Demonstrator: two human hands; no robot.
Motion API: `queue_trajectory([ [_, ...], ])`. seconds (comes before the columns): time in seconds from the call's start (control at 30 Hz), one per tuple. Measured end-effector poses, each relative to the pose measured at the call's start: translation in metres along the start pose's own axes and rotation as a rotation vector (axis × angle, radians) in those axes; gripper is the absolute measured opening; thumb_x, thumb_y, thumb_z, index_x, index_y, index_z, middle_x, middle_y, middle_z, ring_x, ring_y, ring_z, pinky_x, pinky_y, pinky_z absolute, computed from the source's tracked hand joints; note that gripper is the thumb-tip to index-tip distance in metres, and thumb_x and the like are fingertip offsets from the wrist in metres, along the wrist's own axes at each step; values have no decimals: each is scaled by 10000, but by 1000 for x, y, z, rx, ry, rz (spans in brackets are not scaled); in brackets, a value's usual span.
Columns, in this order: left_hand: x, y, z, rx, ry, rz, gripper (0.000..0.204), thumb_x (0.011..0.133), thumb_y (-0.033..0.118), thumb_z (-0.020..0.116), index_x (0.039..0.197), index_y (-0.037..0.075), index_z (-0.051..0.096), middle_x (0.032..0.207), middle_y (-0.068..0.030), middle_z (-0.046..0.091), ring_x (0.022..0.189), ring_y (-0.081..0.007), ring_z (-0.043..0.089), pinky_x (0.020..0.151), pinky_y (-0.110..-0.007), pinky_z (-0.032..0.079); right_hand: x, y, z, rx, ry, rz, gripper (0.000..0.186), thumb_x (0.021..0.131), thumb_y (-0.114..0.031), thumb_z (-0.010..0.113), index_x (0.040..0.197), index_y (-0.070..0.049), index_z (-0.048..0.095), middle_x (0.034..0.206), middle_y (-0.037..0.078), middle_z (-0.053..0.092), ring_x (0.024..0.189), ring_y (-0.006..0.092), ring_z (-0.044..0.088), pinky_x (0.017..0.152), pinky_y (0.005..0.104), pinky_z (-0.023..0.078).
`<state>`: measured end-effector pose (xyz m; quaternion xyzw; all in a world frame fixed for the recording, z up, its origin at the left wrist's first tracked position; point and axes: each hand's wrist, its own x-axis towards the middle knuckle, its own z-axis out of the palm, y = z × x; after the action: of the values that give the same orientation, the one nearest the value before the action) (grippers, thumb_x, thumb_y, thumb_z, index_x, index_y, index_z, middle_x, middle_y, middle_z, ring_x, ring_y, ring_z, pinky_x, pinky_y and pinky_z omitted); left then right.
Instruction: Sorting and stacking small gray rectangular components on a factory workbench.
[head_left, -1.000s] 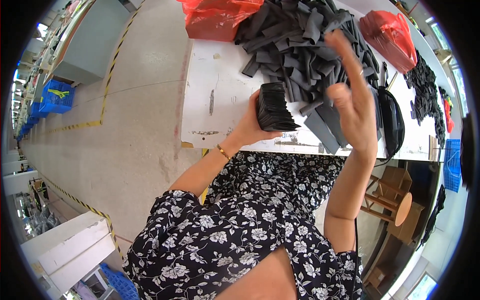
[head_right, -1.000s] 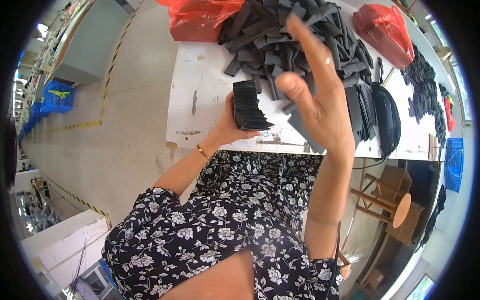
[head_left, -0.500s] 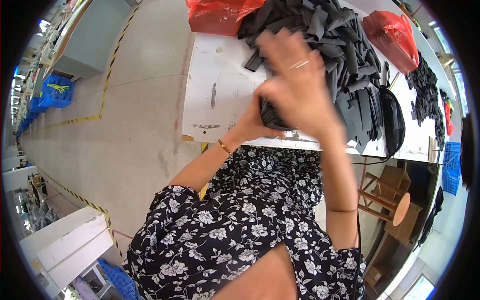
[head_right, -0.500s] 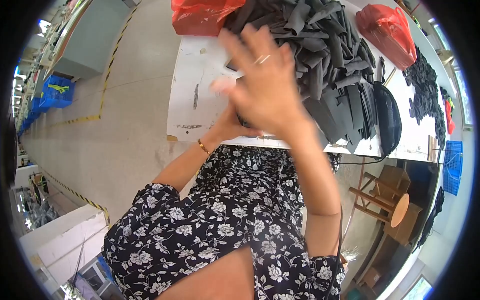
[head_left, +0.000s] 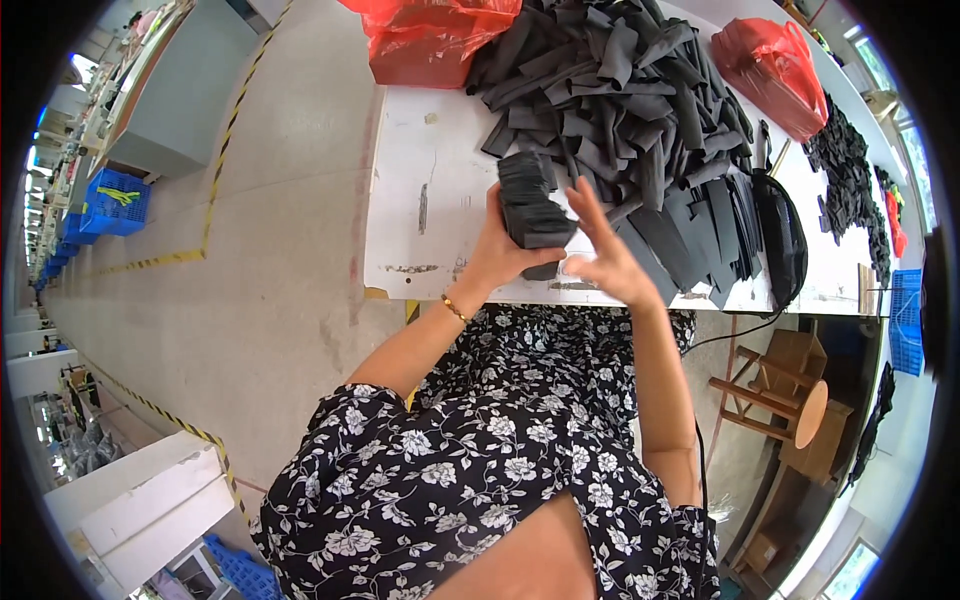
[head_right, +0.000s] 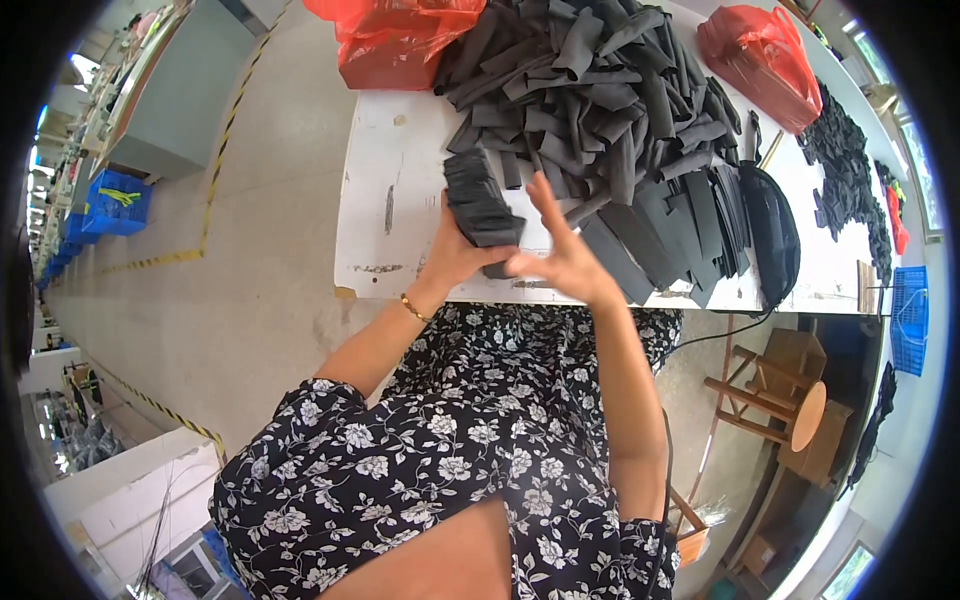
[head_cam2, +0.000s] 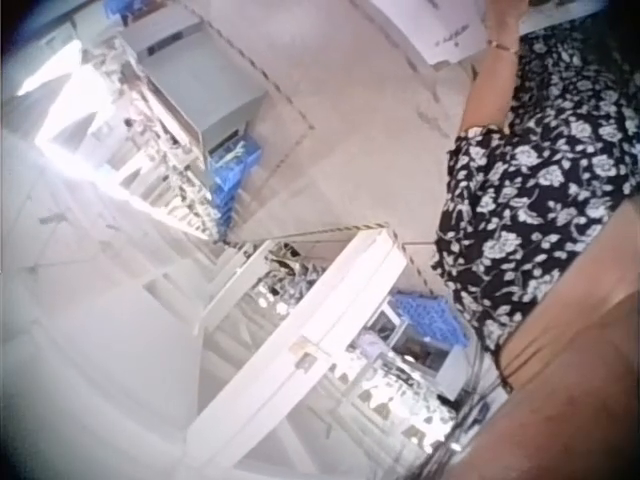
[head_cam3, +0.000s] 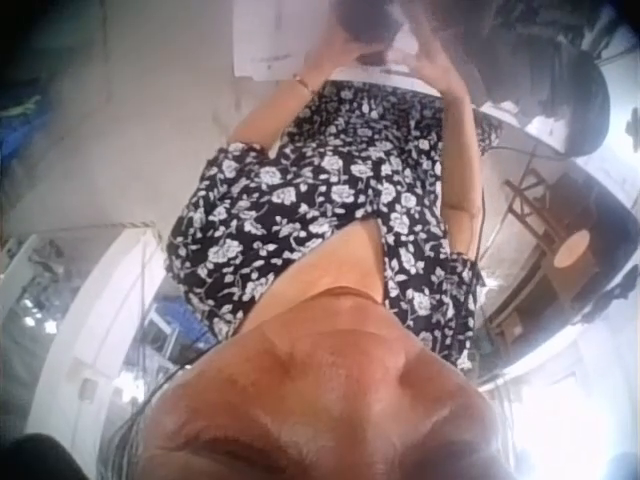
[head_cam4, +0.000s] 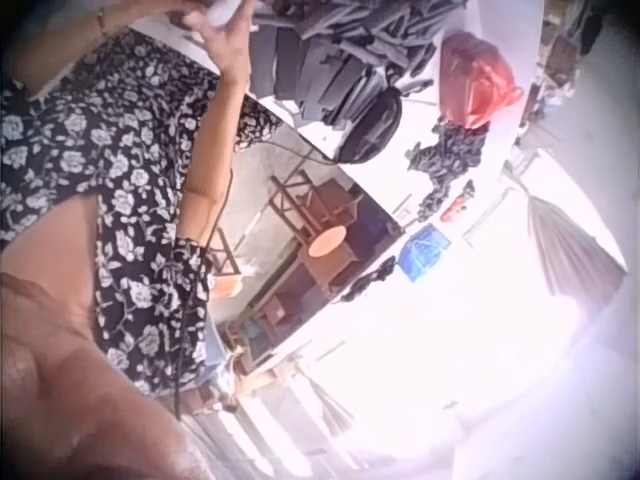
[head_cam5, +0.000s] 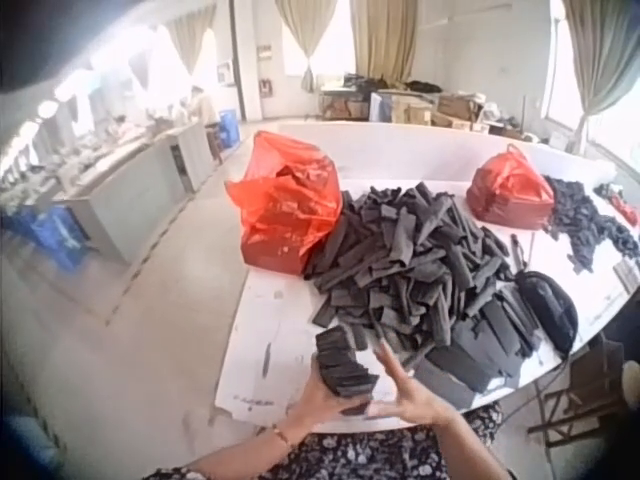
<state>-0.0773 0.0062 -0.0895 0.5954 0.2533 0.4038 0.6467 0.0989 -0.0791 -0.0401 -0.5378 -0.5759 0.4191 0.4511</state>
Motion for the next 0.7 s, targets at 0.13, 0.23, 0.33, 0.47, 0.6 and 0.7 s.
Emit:
queue_trajectory([
  [0.13, -3, 14, 10, -675, 30, -196, 699, 708, 68, 846, 1309, 30, 490, 1232, -46, 574, 1137, -189, 557, 972, -352, 471, 16, -13, 29, -460, -10, -16, 1385, 538, -409, 919, 1546, -65, 34, 1521, 259, 268, 1417, 396, 264, 1150, 436, 250],
  [0.23, -10, 13, 10, -805, 124, -319, 723, 719, 91, 846, 1331, 33, 466, 1271, -47, 560, 1161, -184, 546, 989, -343, 458, 29, -23, 32, -507, -25, 56, 1324, 556, -318, 910, 1550, -85, 67, 1385, 257, 404, 1292, 425, 391, 1070, 473, 334],
  [0.33, -10, 2, -13, -574, 23, -159, 884, 676, 150, 887, 1409, 41, 404, 1386, -72, 477, 1297, -199, 433, 1091, -356, 357, 33, -28, 37, -655, 33, 20, 1233, 586, -230, 872, 1546, -79, 113, 1217, 226, 500, 1131, 406, 488, 964, 492, 396],
  [0.47, -28, 37, -74, -55, 106, -2, 1185, 604, 324, 919, 1511, 27, 216, 1560, -128, 238, 1457, -280, 169, 1172, -441, 185, 39, -43, 45, -1120, 130, -107, 1128, 607, -172, 855, 1516, -37, 200, 1176, 166, 515, 1049, 340, 503, 904, 454, 398],
  [0.6, -38, 49, -85, 846, 34, 257, 1259, 595, 518, 845, 1531, 41, 151, 1605, -172, 95, 1479, -397, 28, 1164, -577, 85, 54, -17, 53, -1156, -124, 47, 1183, 525, -321, 911, 1480, -47, 268, 1246, 155, 496, 1145, 347, 476, 956, 540, 361],
  [0.7, -25, 61, -73, 1199, -193, 355, 1249, 591, 567, 804, 1532, 55, 161, 1601, -160, 107, 1472, -423, 23, 1150, -625, 65, 62, -21, 48, -1109, -125, 17, 1288, 427, -424, 922, 1474, -50, 270, 1317, 165, 471, 1219, 360, 441, 1020, 532, 317],
])
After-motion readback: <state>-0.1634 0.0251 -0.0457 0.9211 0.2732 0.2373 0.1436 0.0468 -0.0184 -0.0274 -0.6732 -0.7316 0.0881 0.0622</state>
